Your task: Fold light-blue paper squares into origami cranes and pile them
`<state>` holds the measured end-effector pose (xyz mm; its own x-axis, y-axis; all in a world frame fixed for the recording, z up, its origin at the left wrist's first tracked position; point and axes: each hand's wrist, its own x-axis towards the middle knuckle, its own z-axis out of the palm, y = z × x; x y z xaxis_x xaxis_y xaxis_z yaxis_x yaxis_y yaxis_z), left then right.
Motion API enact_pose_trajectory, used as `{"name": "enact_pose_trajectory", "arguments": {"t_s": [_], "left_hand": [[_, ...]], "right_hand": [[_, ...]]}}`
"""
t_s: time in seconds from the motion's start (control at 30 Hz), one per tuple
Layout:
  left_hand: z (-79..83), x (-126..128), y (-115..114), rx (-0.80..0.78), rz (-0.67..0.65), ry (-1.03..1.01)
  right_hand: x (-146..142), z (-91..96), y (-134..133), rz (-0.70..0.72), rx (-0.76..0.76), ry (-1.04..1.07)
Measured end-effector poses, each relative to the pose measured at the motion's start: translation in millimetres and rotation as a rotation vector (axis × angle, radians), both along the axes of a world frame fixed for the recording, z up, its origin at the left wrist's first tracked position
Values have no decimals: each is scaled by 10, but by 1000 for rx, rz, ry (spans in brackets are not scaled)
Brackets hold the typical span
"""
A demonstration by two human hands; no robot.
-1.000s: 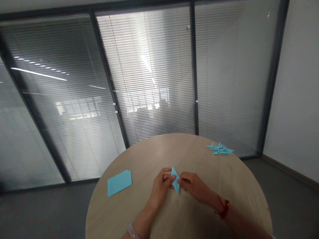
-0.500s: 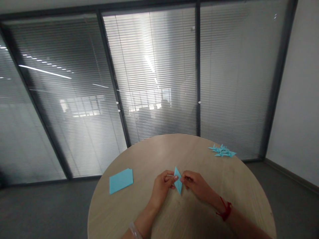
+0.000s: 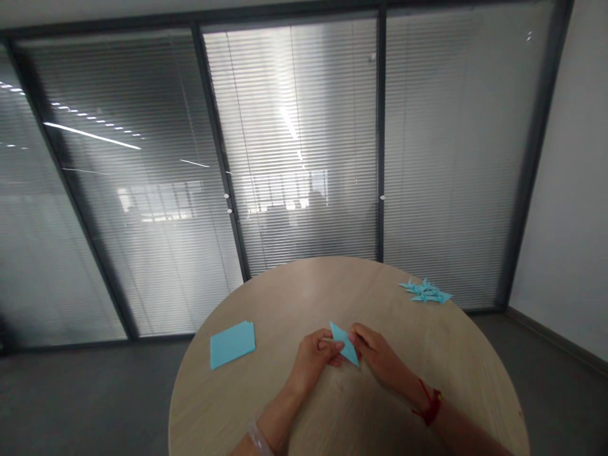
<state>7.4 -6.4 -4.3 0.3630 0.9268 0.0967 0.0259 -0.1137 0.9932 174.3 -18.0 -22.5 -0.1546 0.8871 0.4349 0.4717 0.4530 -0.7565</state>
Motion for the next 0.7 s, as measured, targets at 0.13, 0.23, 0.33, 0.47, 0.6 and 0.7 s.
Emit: {"name": "enact_pose_trajectory", "arguments": {"t_s": [0.13, 0.23, 0.33, 0.47, 0.6, 0.7], "left_hand": [[-23, 1, -18, -81, -56, -11], [-35, -14, -12, -105, -50, -41], [-49, -24, -1, -94, -66, -7], [-62, -31, -2, -133, -100, 32], [-51, -49, -27, -158, -105, 70], [-45, -60, -53, -178, -161, 90]], "right_hand": [[20, -22, 32, -37, 75, -53], [21, -25, 23, -5, 97, -94], [14, -35, 0, 41, 131, -149], [20, -51, -18, 35, 158, -228], [36, -49, -39, 58, 169, -326], [37, -47, -55, 96, 173, -400]]}}
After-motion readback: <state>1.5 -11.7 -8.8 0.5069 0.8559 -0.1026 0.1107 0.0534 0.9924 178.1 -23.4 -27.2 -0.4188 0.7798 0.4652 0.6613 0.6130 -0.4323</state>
